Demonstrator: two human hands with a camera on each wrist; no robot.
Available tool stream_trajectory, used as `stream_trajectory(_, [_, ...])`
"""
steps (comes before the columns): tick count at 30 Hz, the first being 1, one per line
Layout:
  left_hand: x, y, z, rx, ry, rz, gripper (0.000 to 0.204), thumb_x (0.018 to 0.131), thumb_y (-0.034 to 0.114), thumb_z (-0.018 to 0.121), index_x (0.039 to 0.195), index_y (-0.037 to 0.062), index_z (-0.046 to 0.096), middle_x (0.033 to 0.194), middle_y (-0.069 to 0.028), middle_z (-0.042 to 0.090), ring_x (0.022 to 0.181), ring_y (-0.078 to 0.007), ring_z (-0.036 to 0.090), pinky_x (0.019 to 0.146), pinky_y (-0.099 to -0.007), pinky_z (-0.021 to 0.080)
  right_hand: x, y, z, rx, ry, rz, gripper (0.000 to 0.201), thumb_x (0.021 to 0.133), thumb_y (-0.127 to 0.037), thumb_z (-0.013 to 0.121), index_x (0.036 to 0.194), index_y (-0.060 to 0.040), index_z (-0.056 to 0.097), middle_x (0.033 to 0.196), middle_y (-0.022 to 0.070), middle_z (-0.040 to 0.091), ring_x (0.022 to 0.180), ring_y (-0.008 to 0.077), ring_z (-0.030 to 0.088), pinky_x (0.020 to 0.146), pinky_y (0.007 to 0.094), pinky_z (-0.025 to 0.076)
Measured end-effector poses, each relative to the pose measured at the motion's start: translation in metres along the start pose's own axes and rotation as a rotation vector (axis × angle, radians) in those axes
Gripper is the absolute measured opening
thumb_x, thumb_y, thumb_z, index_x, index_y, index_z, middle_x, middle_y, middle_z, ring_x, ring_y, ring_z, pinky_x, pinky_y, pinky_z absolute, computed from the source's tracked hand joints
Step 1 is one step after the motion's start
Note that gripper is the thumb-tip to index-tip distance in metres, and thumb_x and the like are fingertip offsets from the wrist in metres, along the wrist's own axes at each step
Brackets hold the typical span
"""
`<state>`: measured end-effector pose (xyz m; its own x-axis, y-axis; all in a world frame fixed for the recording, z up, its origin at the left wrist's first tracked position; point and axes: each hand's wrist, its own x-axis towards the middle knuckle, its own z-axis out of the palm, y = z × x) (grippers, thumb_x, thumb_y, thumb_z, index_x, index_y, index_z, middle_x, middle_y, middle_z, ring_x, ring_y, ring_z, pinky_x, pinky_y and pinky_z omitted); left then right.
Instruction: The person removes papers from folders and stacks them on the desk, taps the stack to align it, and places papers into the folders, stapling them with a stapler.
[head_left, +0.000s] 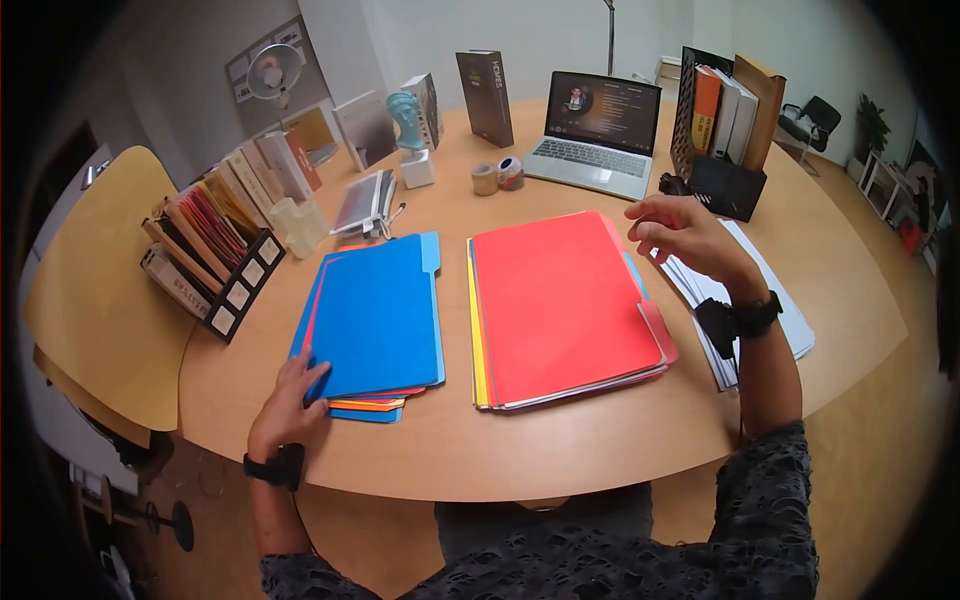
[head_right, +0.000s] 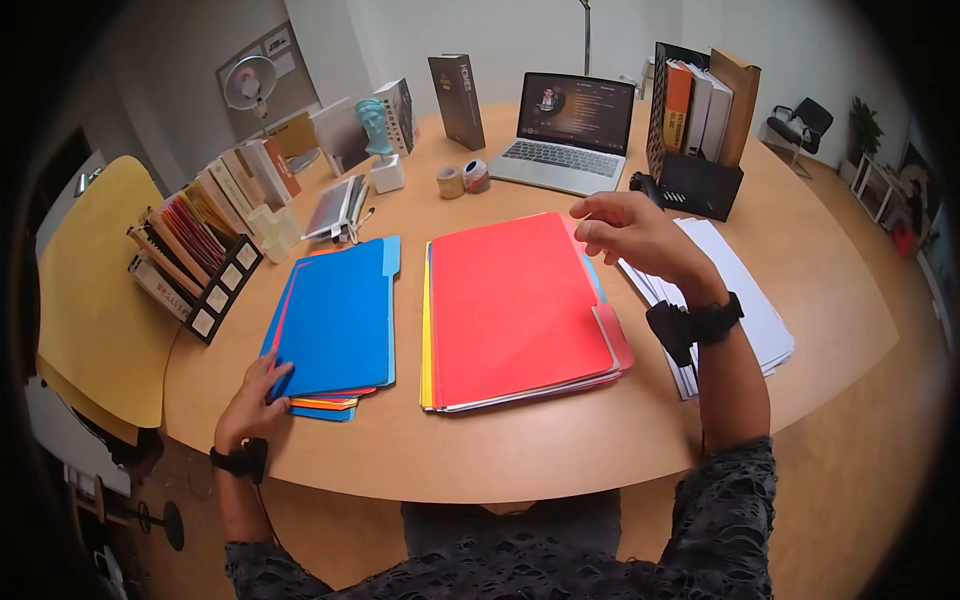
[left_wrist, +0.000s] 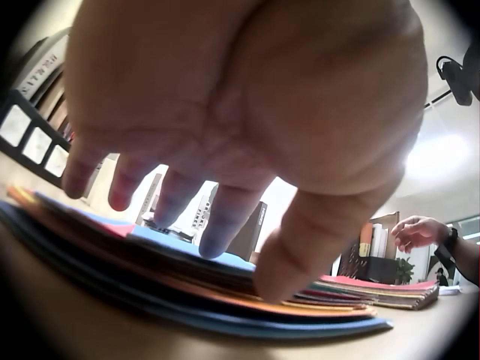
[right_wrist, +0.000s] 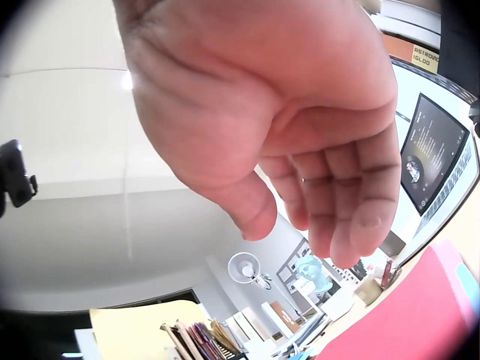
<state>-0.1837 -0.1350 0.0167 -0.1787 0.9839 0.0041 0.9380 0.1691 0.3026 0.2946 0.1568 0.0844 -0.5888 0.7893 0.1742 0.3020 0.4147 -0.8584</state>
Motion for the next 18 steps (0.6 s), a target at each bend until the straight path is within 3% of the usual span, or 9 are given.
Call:
stream_trajectory(3, [0.004,0.0,-0.009,-0.007,-0.049,0.065,0.066,0.079,0.021,0.074,0.139,0.0077,0.051,0.154,-0.0228,0.032,0.146,-0.0408,0.021,0.117,-0.0474,0.024,0.001,0.008,-0.001,0.048,-0.007,0.036,0.038,0.094,-0.024,0.063,0.117,0.0062,0.061,0.089,0.0064,0.066,0.079,0.0116,0.064,0.067,0.0249,0.053])
stream_trajectory(7, [0.036,0.046,-0.001,-0.071,-0.019,0.209,0.068,0.078,0.027,0.077,0.139,0.0095,0.052,0.155,-0.0204,0.032,0.145,-0.0428,0.022,0.116,-0.0495,0.025,0.003,0.017,0.001,0.227,0.003,0.106,0.039,0.094,-0.023,0.064,0.121,0.0049,0.058,0.096,0.0079,0.065,0.084,0.0129,0.064,0.068,0.0262,0.056])
stream_trajectory(9, [0.054,0.06,0.009,0.022,-0.119,0.343,0.068,0.079,0.035,0.075,0.139,0.0102,0.052,0.155,-0.0191,0.033,0.145,-0.0415,0.023,0.117,-0.0496,0.024,0.006,0.027,0.005,0.41,0.058,0.144,0.04,0.095,-0.022,0.061,0.125,0.0044,0.056,0.102,0.01,0.063,0.091,0.0151,0.064,0.069,0.0285,0.058])
stream_trajectory(10, [0.058,0.06,0.012,0.025,-0.119,0.348,0.068,0.079,0.035,0.075,0.139,0.0102,0.052,0.155,-0.0191,0.033,0.145,-0.0415,0.023,0.117,-0.0496,0.024,0.01,0.032,0.006,0.449,0.039,0.166,0.037,0.095,-0.021,0.059,0.123,0.0026,0.056,0.104,0.0097,0.06,0.094,0.0166,0.061,0.073,0.0343,0.059])
stream_trajectory(12, [0.066,0.058,0.015,0.157,-0.269,0.29,0.065,0.08,0.036,0.075,0.137,0.0109,0.054,0.151,-0.0188,0.039,0.144,-0.0428,0.026,0.115,-0.0498,0.027,0.012,0.042,0.007,0.454,0.031,0.192,0.033,0.095,-0.021,0.06,0.119,0.0014,0.057,0.102,0.0085,0.059,0.094,0.0163,0.06,0.074,0.0367,0.06])
stream_trajectory(13, [0.067,0.055,0.013,0.161,-0.27,0.296,0.065,0.08,0.036,0.075,0.137,0.0109,0.054,0.151,-0.0188,0.039,0.144,-0.0428,0.026,0.115,-0.0498,0.027,0.012,0.043,0.007,0.456,0.019,0.221,0.029,0.095,-0.021,0.06,0.114,0.0003,0.058,0.101,0.0073,0.059,0.094,0.0161,0.059,0.076,0.039,0.06])
stream_trajectory(14, [0.067,0.05,0.012,0.136,-0.27,0.268,0.064,0.081,0.037,0.074,0.136,0.0106,0.055,0.148,-0.02,0.043,0.141,-0.0435,0.03,0.114,-0.0496,0.029,0.014,0.046,0.004,0.437,-0.026,0.248,0.04,0.099,-0.019,0.055,0.129,0.0052,0.046,0.107,0.0123,0.057,0.101,0.021,0.059,0.078,0.0421,0.062])
stream_trajectory(16, [0.069,0.052,0.012,0.112,-0.275,0.241,0.062,0.082,0.038,0.073,0.135,0.0103,0.056,0.145,-0.0212,0.047,0.139,-0.0443,0.034,0.113,-0.0493,0.031,0.013,0.048,0.003,0.444,-0.012,0.271,0.041,0.099,-0.02,0.056,0.13,0.0049,0.046,0.108,0.0125,0.057,0.102,0.0214,0.059,0.078,0.0425,0.061])
stream_trajectory(18, [0.074,0.065,0.016,0.084,-0.116,0.31,0.064,0.082,0.04,0.073,0.132,0.0052,0.056,0.142,-0.0223,0.049,0.136,-0.0423,0.038,0.111,-0.0466,0.034,0.013,0.05,0.003,0.445,-0.007,0.291,0.042,0.098,-0.02,0.056,0.13,0.0046,0.046,0.109,0.0128,0.056,0.103,0.0217,0.058,0.078,0.0429,0.061])
